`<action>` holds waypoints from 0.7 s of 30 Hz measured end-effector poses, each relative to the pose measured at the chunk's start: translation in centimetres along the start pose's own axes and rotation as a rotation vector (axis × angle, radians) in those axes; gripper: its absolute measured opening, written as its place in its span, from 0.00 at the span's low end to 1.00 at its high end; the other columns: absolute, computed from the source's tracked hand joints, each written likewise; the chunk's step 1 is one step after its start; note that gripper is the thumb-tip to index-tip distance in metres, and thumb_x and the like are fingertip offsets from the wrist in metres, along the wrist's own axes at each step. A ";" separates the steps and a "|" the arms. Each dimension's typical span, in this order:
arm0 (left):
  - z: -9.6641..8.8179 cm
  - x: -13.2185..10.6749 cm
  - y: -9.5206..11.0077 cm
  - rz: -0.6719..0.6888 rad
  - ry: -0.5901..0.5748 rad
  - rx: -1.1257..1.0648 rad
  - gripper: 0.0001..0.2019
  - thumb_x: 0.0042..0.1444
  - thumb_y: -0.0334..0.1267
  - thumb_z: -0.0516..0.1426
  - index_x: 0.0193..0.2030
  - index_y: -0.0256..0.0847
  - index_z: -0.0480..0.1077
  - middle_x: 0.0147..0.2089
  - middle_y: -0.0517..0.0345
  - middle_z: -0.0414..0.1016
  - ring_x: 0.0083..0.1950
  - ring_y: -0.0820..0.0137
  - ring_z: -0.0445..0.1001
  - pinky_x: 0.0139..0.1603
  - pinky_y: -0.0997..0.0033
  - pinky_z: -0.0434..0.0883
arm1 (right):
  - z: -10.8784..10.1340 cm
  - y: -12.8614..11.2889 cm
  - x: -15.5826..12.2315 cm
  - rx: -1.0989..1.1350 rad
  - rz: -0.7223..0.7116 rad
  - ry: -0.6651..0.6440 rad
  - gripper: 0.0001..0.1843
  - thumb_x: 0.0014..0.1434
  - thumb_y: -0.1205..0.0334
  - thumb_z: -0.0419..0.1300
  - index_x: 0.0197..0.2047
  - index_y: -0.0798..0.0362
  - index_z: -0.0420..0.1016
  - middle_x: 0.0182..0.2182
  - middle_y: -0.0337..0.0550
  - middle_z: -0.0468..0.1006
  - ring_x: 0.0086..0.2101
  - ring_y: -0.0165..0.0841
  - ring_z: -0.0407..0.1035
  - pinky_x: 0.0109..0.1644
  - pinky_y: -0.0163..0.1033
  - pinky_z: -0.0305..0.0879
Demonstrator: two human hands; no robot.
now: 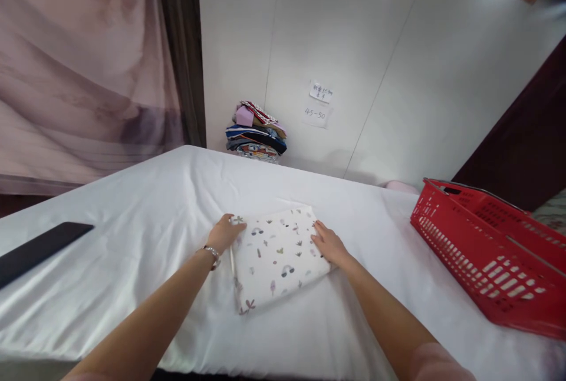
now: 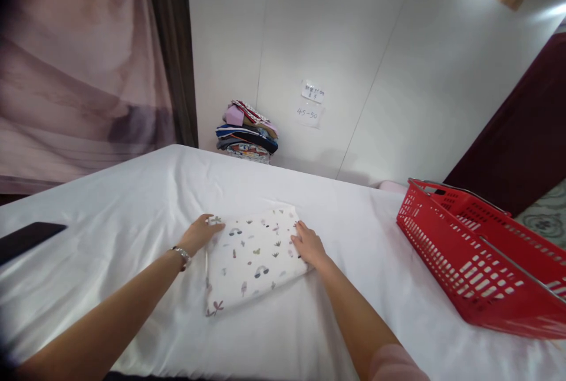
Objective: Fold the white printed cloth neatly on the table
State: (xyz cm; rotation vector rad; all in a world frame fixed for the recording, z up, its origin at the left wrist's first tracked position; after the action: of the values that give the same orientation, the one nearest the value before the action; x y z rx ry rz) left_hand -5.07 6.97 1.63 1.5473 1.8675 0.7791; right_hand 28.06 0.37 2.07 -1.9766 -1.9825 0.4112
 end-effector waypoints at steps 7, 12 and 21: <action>-2.0 3.7 2.4 0.048 0.051 -0.055 0.27 0.45 0.42 0.56 0.53 0.38 0.61 0.46 0.49 0.72 0.42 0.64 0.73 0.39 0.68 0.69 | 1.9 -1.1 -0.9 0.119 0.096 -0.076 0.30 0.57 0.52 0.49 0.62 0.50 0.55 0.64 0.41 0.46 0.60 0.42 0.47 0.60 0.46 0.47; -4.4 9.5 5.3 0.151 0.115 0.161 0.29 0.46 0.39 0.56 0.57 0.39 0.58 0.54 0.47 0.68 0.52 0.62 0.69 0.49 0.68 0.65 | 4.2 -5.2 -3.6 0.308 -0.051 -0.165 0.34 0.56 0.47 0.51 0.63 0.48 0.52 0.64 0.41 0.44 0.61 0.40 0.46 0.60 0.45 0.49; -3.0 10.4 0.3 0.037 0.114 0.280 0.34 0.48 0.54 0.51 0.58 0.31 0.57 0.54 0.39 0.67 0.52 0.55 0.68 0.50 0.62 0.65 | -1.5 -5.3 3.9 0.192 -0.142 0.089 0.26 0.56 0.52 0.52 0.58 0.50 0.62 0.58 0.44 0.60 0.58 0.39 0.51 0.60 0.46 0.48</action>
State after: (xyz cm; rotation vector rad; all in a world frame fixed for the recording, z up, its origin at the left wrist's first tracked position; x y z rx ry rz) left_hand -8.71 17.09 3.10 1.7428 2.1092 0.6550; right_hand 23.86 4.26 5.66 -1.6972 -1.9345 0.4524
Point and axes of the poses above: each hand's wrist, its own x-axis towards the middle knuckle, its own z-axis out of the palm, y = z × x, the point moved 10 cm from there along x, towards the middle knuckle
